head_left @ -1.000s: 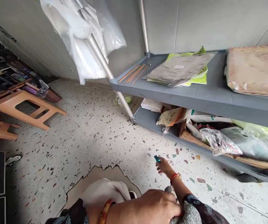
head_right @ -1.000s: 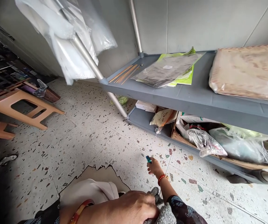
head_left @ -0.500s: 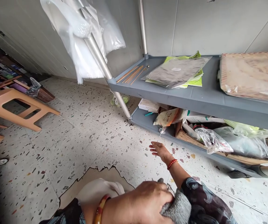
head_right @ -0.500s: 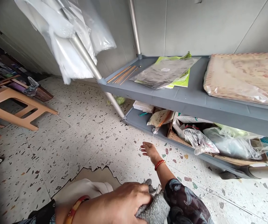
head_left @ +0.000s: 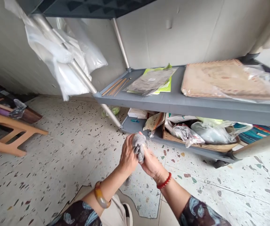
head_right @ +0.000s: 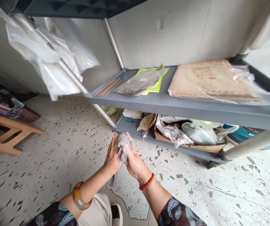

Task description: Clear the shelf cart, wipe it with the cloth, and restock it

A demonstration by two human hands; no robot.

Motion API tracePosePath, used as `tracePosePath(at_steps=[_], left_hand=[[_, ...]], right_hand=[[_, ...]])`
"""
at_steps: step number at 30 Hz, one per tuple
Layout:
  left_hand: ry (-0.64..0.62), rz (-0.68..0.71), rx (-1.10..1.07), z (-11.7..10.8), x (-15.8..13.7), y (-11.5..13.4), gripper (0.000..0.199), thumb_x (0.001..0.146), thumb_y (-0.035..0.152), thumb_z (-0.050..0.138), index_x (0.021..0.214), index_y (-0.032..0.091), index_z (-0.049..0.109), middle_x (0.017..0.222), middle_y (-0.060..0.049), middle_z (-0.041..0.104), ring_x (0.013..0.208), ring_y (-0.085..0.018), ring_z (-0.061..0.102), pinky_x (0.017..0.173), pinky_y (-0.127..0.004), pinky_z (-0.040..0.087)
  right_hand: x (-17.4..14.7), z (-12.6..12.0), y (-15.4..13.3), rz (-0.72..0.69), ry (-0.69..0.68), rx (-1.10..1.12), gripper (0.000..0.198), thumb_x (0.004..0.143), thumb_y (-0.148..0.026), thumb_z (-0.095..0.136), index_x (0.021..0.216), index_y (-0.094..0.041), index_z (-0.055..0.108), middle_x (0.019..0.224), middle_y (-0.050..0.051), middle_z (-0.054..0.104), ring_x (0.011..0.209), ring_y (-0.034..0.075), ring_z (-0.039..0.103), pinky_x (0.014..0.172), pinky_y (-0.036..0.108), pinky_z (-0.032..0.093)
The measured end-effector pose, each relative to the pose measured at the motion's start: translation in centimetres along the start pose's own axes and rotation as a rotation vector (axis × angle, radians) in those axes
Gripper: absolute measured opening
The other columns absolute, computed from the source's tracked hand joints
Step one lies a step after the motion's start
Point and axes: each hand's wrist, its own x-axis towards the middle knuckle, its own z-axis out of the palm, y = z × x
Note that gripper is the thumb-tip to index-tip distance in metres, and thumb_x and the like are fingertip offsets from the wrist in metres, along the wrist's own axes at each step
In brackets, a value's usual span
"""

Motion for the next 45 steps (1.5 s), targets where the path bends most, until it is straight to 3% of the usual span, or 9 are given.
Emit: tracePosePath(at_steps=[9,13,17,21,29,32,39,42,45], left_hand=[[-0.047,0.371,0.273,0.6,-2.0,3.4,0.074,0.090,0.017,0.053,0.154,0.024,0.015,0.160,-0.020,0.019,0.141,-0.035,0.039,0.109,-0.052,0.047],[-0.169,0.342,0.085,-1.1,-3.1,6.1,0.060,0.091,0.015,0.049,0.147,0.027,0.030,0.156,-0.015,0.028,0.132,-0.027,0.051,0.105,-0.043,0.052],[-0.163,0.317,0.007,-2.6,-3.5,6.4,0.056,0.091,0.017,0.049,0.145,0.026,0.034,0.153,-0.014,0.034,0.136,-0.026,0.047,0.108,-0.043,0.049],[-0.132,0.263,0.001,-3.3,-3.4,5.1,0.053,0.092,0.018,0.050,0.142,0.025,0.037,0.152,-0.014,0.035,0.135,-0.026,0.048,0.108,-0.043,0.049],[-0.144,0.262,-0.065,-2.2,-2.6,4.9,0.041,0.093,0.020,0.048,0.134,0.024,0.047,0.147,-0.016,0.043,0.131,-0.027,0.053,0.103,-0.042,0.053],[-0.223,0.284,-0.135,-3.1,-2.7,5.3,0.043,0.092,0.021,0.050,0.134,0.026,0.049,0.148,-0.014,0.044,0.133,-0.028,0.051,0.105,-0.043,0.051],[-0.341,0.136,-0.341,-5.7,-2.0,1.3,0.039,0.092,0.031,0.052,0.131,0.030,0.056,0.142,-0.009,0.053,0.125,-0.025,0.059,0.101,-0.039,0.055],[-0.338,0.088,-0.424,-6.3,-1.5,-0.1,0.038,0.093,0.032,0.052,0.130,0.031,0.057,0.138,-0.009,0.057,0.116,-0.022,0.065,0.096,-0.035,0.057],[-0.359,0.116,-0.480,-6.2,-1.3,-0.2,0.037,0.092,0.033,0.053,0.129,0.031,0.058,0.135,-0.009,0.058,0.112,-0.022,0.066,0.096,-0.035,0.058]], right_hand=[[-1.3,0.3,-9.4,-0.711,0.255,-0.809,0.040,0.086,-0.031,0.062,0.125,-0.025,0.059,0.121,0.008,0.064,0.110,0.024,0.061,0.100,0.042,0.049],[-3.4,-3.3,-17.2,-1.429,0.695,-1.144,0.054,0.080,-0.025,0.070,0.130,-0.027,0.051,0.132,0.010,0.055,0.125,0.029,0.053,0.109,0.054,0.041],[-2.6,-8.2,-21.2,-1.702,1.092,-1.309,0.050,0.078,-0.020,0.072,0.125,-0.025,0.055,0.135,0.013,0.053,0.128,0.035,0.049,0.110,0.060,0.034],[2.9,-7.1,-17.4,-1.629,0.902,-1.526,0.037,0.083,-0.020,0.065,0.120,-0.023,0.061,0.134,0.013,0.056,0.133,0.035,0.043,0.113,0.062,0.029],[14.2,3.8,-13.3,-0.959,-0.478,-2.104,0.031,0.101,-0.019,0.038,0.110,-0.028,0.067,0.145,-0.001,0.054,0.143,0.023,0.035,0.118,0.047,0.029],[9.8,0.2,-17.0,-1.017,-0.417,-2.234,0.027,0.100,-0.019,0.044,0.113,-0.029,0.065,0.149,-0.003,0.050,0.144,0.025,0.032,0.117,0.049,0.030],[-6.8,-12.2,-25.2,-1.141,0.365,-2.397,0.039,0.081,-0.002,0.053,0.106,-0.029,0.067,0.137,0.006,0.056,0.141,0.030,0.035,0.112,0.055,0.037],[-7.4,-12.7,-25.4,-1.252,0.530,-2.341,0.038,0.077,-0.002,0.053,0.103,-0.025,0.067,0.137,0.008,0.055,0.135,0.031,0.043,0.111,0.058,0.037],[-1.6,-8.4,-21.8,-1.254,0.388,-2.276,0.032,0.086,-0.008,0.052,0.106,-0.028,0.066,0.135,0.006,0.057,0.135,0.028,0.043,0.114,0.055,0.034]])
